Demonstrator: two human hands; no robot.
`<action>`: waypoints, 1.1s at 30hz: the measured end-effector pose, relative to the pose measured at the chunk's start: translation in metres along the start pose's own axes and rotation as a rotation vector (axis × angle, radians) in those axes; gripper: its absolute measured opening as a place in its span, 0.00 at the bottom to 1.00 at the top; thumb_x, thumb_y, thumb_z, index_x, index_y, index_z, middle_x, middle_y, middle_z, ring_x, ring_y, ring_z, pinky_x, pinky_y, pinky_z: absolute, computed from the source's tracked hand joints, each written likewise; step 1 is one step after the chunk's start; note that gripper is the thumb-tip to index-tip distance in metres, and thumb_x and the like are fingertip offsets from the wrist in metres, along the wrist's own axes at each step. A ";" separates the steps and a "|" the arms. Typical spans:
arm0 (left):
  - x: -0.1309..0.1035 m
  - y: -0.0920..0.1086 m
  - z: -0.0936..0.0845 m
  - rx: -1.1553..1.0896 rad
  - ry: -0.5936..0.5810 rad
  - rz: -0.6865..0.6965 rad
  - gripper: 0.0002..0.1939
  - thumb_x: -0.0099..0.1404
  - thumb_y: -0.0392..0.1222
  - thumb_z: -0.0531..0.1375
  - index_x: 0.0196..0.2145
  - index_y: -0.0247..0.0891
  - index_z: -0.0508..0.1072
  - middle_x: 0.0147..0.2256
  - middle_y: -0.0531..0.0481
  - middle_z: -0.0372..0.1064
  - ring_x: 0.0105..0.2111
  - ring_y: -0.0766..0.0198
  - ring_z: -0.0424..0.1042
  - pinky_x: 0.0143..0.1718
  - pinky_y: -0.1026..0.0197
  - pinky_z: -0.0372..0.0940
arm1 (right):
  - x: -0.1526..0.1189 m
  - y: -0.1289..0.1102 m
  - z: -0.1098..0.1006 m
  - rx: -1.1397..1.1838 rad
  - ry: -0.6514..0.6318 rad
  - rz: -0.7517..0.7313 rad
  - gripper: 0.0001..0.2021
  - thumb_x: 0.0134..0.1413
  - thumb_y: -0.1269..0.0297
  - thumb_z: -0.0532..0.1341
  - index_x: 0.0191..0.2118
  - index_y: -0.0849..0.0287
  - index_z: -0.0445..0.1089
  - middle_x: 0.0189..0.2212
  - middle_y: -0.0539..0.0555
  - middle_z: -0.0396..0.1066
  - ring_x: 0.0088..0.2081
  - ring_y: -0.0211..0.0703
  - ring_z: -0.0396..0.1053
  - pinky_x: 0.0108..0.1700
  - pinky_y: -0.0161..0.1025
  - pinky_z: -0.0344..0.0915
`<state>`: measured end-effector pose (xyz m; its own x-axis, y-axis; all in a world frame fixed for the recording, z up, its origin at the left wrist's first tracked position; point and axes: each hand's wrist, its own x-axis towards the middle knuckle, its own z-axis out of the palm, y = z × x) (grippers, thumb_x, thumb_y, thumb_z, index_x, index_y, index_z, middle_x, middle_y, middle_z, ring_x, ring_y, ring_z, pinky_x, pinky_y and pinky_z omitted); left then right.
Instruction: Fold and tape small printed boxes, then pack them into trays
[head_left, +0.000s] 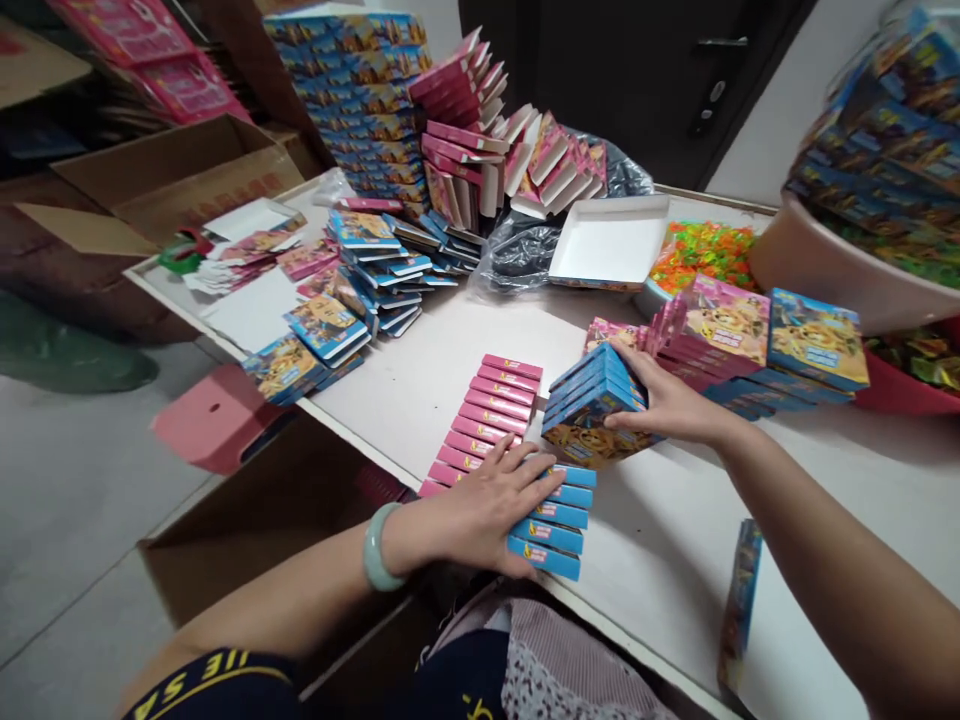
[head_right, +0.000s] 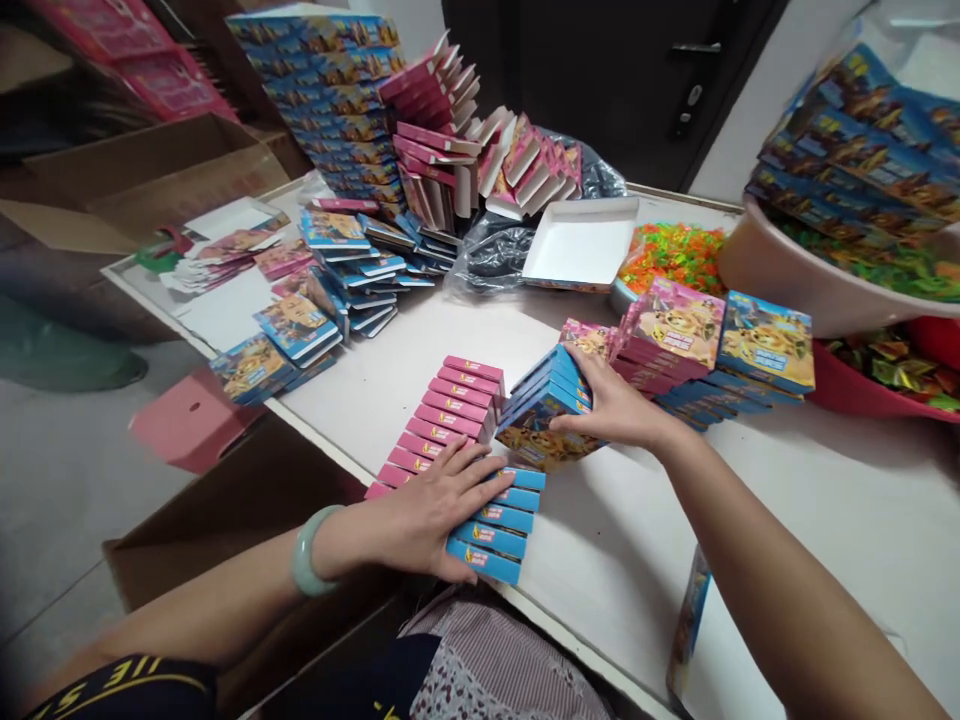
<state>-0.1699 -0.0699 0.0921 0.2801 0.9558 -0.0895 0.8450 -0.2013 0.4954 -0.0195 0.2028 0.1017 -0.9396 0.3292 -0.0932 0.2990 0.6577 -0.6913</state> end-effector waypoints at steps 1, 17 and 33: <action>0.000 0.000 0.000 -0.012 0.000 0.004 0.53 0.53 0.67 0.62 0.67 0.35 0.51 0.65 0.30 0.51 0.65 0.32 0.50 0.64 0.30 0.41 | 0.007 0.002 0.001 0.015 -0.056 0.005 0.53 0.44 0.40 0.66 0.70 0.59 0.42 0.67 0.64 0.48 0.67 0.61 0.48 0.67 0.56 0.47; 0.002 -0.001 0.004 -0.016 -0.009 0.012 0.48 0.56 0.63 0.61 0.66 0.32 0.54 0.63 0.35 0.56 0.61 0.36 0.55 0.64 0.35 0.43 | 0.030 -0.061 0.046 -0.494 -0.128 0.034 0.52 0.44 0.43 0.65 0.68 0.68 0.46 0.57 0.71 0.61 0.58 0.69 0.58 0.59 0.62 0.57; 0.014 -0.017 -0.003 0.222 0.075 0.111 0.47 0.59 0.59 0.62 0.68 0.40 0.48 0.59 0.37 0.61 0.56 0.42 0.59 0.60 0.39 0.54 | 0.027 -0.033 0.028 -0.346 0.018 0.015 0.50 0.47 0.43 0.66 0.67 0.65 0.45 0.59 0.69 0.59 0.59 0.64 0.57 0.59 0.57 0.55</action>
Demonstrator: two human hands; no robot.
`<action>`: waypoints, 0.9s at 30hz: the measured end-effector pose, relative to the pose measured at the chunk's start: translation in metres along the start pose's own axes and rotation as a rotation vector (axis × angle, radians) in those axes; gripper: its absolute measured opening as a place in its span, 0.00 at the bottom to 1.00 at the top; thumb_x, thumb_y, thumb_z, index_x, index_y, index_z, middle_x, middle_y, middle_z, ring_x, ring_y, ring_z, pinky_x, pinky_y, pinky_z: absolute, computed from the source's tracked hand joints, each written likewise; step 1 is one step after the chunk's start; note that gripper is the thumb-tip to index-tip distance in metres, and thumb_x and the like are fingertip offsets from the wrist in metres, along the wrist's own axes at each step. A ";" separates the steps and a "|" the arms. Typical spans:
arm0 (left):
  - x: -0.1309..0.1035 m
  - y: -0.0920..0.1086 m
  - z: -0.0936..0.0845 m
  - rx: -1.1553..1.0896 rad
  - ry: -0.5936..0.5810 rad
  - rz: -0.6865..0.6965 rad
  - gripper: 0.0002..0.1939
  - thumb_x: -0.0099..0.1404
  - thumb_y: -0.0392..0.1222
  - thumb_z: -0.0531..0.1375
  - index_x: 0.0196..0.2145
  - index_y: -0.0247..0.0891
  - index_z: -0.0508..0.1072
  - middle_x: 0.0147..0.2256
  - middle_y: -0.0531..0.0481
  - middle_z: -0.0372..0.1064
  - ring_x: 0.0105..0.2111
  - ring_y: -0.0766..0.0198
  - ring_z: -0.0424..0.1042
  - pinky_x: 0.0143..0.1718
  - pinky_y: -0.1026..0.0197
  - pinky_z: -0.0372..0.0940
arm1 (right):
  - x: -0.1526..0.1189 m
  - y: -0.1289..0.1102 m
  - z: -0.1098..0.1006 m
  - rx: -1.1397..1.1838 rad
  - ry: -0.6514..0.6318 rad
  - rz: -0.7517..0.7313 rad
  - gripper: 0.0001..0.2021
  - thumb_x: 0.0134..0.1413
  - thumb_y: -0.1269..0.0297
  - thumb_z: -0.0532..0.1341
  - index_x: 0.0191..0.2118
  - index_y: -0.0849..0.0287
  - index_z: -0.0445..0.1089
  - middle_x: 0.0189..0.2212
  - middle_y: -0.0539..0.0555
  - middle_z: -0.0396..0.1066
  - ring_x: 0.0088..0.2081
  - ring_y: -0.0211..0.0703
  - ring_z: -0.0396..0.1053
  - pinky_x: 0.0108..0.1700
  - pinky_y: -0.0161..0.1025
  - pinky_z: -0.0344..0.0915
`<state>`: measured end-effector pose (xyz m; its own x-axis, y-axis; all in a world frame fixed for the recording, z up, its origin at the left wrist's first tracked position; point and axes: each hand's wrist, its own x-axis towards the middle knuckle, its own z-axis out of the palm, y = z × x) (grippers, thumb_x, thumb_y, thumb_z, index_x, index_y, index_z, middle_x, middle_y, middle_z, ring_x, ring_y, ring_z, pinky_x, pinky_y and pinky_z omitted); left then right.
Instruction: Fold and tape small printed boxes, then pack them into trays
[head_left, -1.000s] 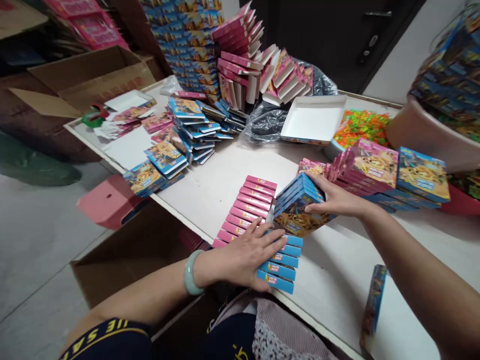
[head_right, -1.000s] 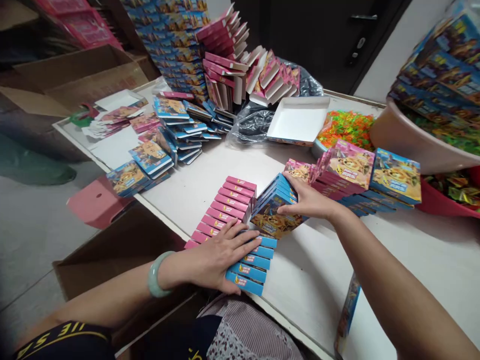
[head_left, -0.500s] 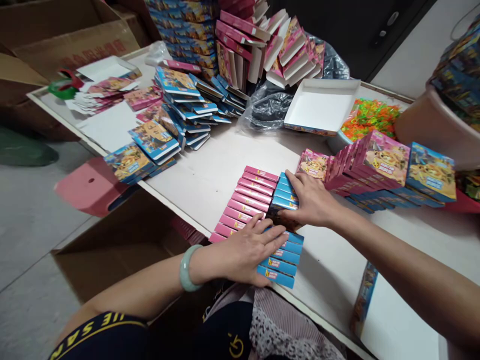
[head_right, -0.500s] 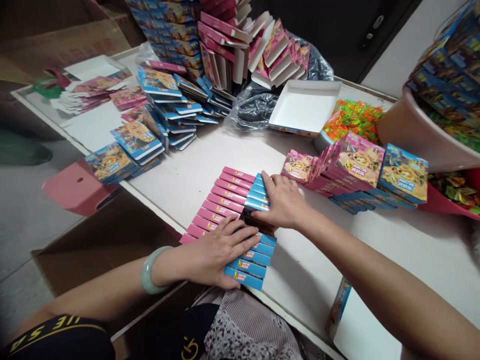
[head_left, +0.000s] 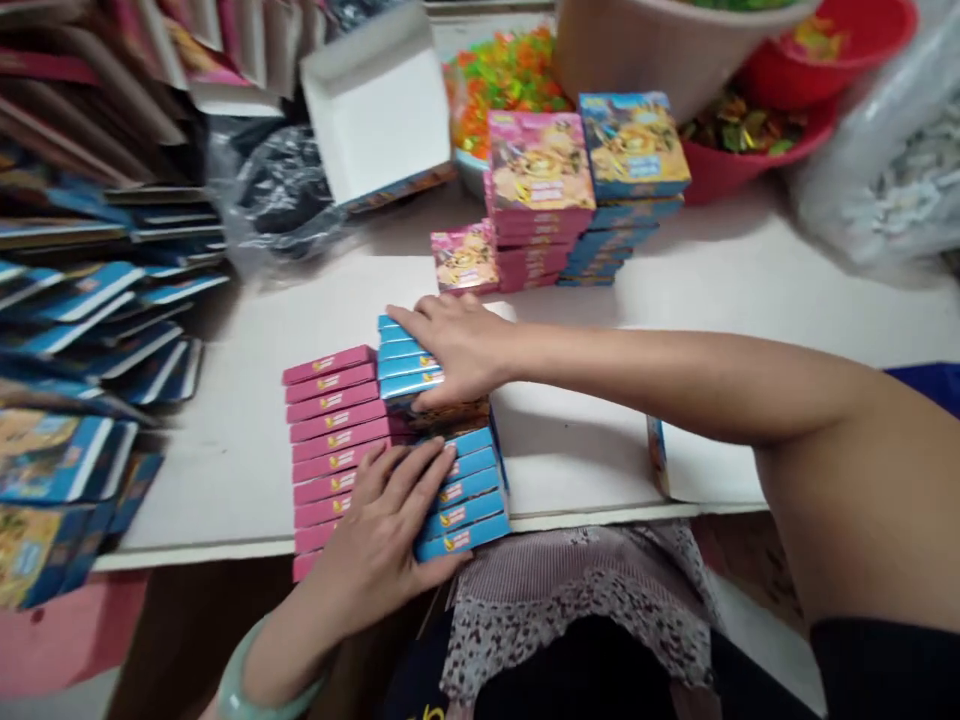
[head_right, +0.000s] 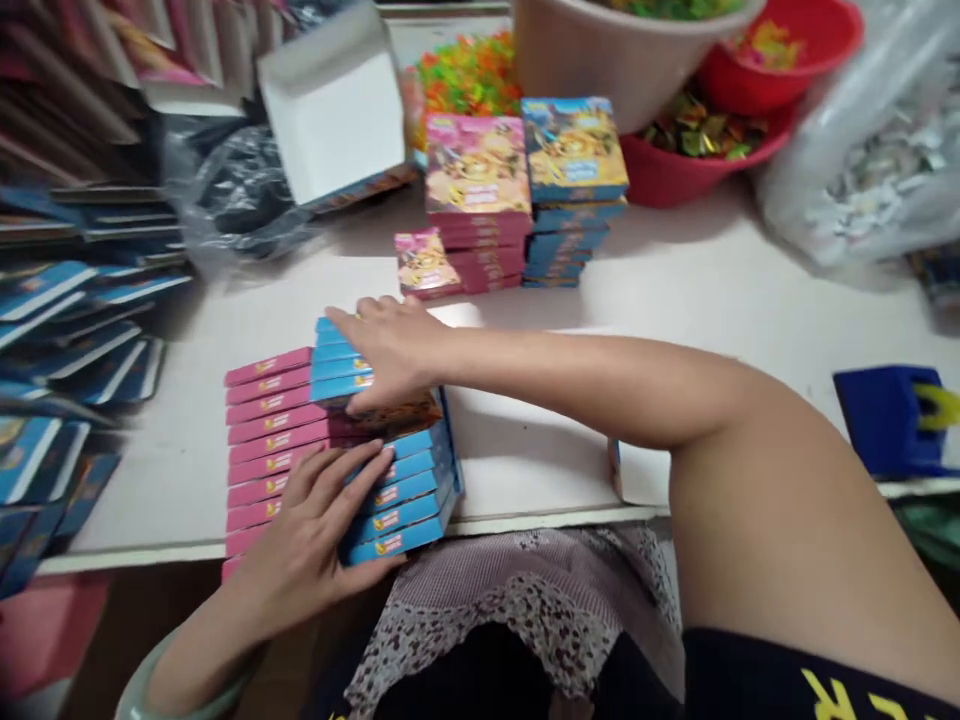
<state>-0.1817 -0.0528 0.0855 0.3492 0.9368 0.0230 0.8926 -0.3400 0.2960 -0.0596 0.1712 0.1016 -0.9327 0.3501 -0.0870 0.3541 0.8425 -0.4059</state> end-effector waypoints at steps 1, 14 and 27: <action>0.001 -0.001 -0.001 0.005 -0.008 0.009 0.47 0.59 0.59 0.62 0.68 0.41 0.48 0.59 0.37 0.61 0.56 0.42 0.60 0.60 0.39 0.55 | -0.002 0.004 0.000 0.009 0.002 -0.012 0.49 0.48 0.43 0.66 0.67 0.64 0.45 0.59 0.68 0.58 0.59 0.64 0.57 0.59 0.56 0.55; 0.012 0.006 -0.012 0.053 -0.099 -0.005 0.46 0.59 0.57 0.63 0.68 0.45 0.45 0.58 0.37 0.57 0.58 0.41 0.57 0.60 0.37 0.55 | -0.003 -0.020 0.014 -0.099 0.078 -0.036 0.43 0.47 0.43 0.64 0.62 0.66 0.54 0.57 0.65 0.62 0.55 0.63 0.60 0.57 0.56 0.57; 0.007 0.010 -0.007 -0.081 -0.015 -0.079 0.38 0.61 0.53 0.63 0.64 0.41 0.55 0.55 0.37 0.59 0.58 0.44 0.58 0.60 0.37 0.55 | -0.011 -0.024 0.039 -0.025 -0.024 0.011 0.45 0.58 0.38 0.54 0.68 0.68 0.45 0.63 0.70 0.55 0.60 0.67 0.57 0.60 0.59 0.52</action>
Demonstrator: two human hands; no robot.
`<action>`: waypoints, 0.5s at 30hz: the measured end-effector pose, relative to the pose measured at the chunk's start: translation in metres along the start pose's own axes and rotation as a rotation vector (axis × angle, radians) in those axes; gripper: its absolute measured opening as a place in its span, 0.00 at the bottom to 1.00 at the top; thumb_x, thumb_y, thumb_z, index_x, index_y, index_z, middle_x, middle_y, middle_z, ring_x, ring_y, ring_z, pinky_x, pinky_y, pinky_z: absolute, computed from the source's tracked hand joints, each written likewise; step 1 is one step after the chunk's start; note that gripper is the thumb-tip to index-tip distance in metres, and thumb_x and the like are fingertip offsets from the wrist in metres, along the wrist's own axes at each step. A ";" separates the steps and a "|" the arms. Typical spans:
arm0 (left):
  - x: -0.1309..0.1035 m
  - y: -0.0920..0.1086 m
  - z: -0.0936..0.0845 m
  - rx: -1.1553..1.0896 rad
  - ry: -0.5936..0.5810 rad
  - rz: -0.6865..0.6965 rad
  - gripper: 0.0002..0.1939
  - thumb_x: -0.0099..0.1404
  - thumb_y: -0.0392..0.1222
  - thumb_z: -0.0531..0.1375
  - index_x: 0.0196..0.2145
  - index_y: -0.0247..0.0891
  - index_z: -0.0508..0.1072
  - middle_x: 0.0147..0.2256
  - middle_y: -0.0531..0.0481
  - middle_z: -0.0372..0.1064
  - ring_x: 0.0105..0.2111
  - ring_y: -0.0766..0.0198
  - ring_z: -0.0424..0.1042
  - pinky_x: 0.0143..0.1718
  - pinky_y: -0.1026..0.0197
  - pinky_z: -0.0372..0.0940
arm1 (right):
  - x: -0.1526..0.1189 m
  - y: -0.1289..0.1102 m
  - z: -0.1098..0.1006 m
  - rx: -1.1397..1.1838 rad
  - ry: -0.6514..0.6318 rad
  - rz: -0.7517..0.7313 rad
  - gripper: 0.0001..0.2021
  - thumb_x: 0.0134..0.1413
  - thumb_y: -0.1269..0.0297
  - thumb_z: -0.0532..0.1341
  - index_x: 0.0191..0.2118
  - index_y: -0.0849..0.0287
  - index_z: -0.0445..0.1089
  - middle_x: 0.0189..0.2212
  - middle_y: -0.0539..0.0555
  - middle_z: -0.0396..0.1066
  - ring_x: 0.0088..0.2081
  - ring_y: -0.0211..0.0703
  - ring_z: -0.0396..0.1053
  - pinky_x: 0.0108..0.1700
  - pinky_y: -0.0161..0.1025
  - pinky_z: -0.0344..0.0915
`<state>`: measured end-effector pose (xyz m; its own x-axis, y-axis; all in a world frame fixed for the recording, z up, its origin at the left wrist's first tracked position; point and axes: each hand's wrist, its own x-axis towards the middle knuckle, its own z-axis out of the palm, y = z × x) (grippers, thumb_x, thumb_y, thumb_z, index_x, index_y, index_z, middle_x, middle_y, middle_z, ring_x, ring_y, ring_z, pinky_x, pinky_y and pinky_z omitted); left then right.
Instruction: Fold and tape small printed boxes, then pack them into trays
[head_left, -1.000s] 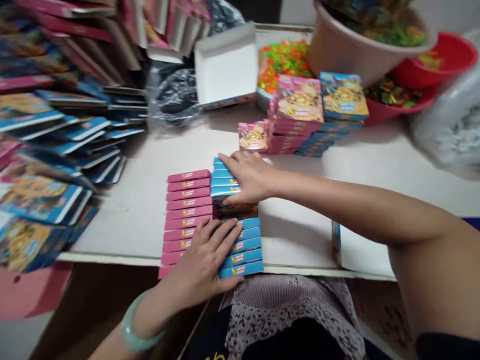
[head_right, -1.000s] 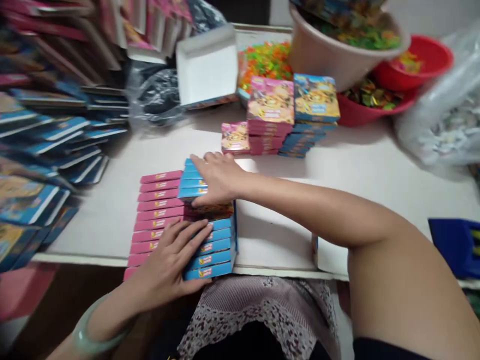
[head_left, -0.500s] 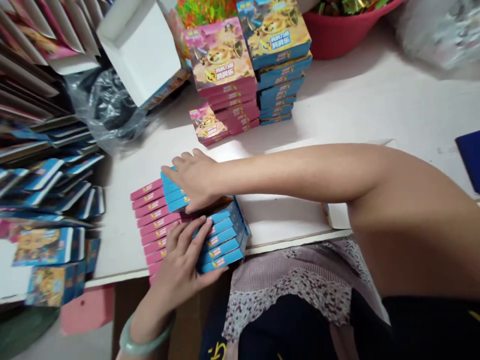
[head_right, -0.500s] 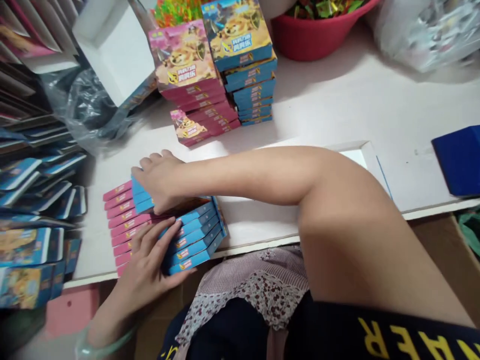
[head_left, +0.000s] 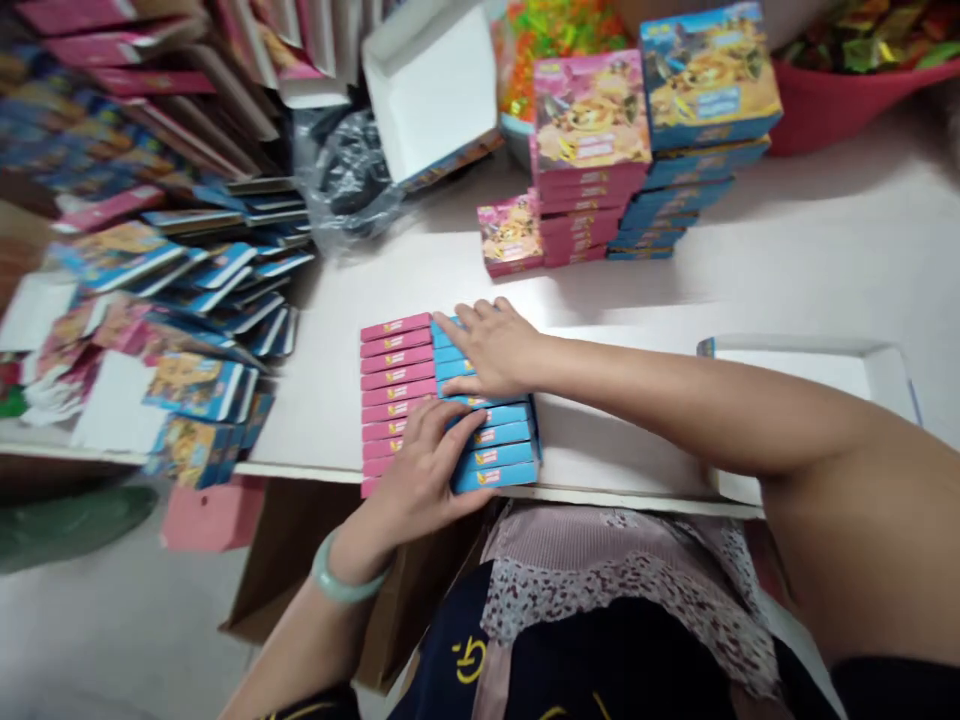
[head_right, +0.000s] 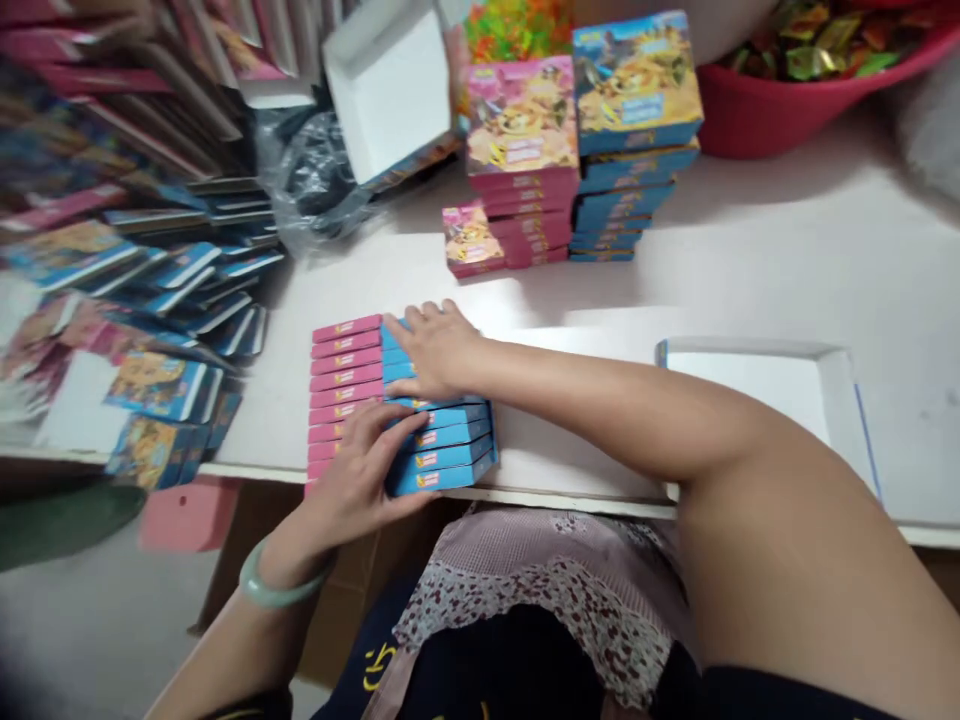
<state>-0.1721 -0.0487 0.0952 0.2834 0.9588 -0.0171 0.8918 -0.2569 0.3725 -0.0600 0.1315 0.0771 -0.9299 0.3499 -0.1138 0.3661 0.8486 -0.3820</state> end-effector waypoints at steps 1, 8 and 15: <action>-0.001 0.001 0.001 -0.012 -0.002 0.014 0.38 0.61 0.55 0.62 0.64 0.40 0.54 0.55 0.37 0.60 0.58 0.44 0.58 0.61 0.37 0.55 | 0.000 0.001 0.001 0.012 0.008 -0.001 0.44 0.58 0.39 0.54 0.69 0.68 0.45 0.65 0.70 0.53 0.62 0.67 0.54 0.61 0.61 0.50; -0.041 0.010 0.001 0.063 0.059 0.001 0.50 0.61 0.67 0.55 0.69 0.37 0.42 0.62 0.32 0.57 0.65 0.43 0.52 0.66 0.39 0.48 | -0.048 -0.020 0.004 0.103 0.171 -0.047 0.38 0.63 0.45 0.49 0.70 0.64 0.42 0.70 0.67 0.41 0.70 0.60 0.36 0.67 0.62 0.38; -0.063 0.010 0.021 0.079 0.047 -0.218 0.46 0.64 0.66 0.52 0.69 0.37 0.43 0.68 0.33 0.43 0.70 0.43 0.38 0.67 0.38 0.42 | -0.091 -0.054 0.046 -0.088 0.158 -0.144 0.48 0.52 0.32 0.54 0.68 0.65 0.48 0.68 0.72 0.46 0.68 0.71 0.40 0.65 0.66 0.44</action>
<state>-0.1740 -0.1138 0.0806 0.0656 0.9968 -0.0457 0.9554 -0.0496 0.2910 0.0028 0.0354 0.0659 -0.9579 0.2746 0.0843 0.2381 0.9232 -0.3018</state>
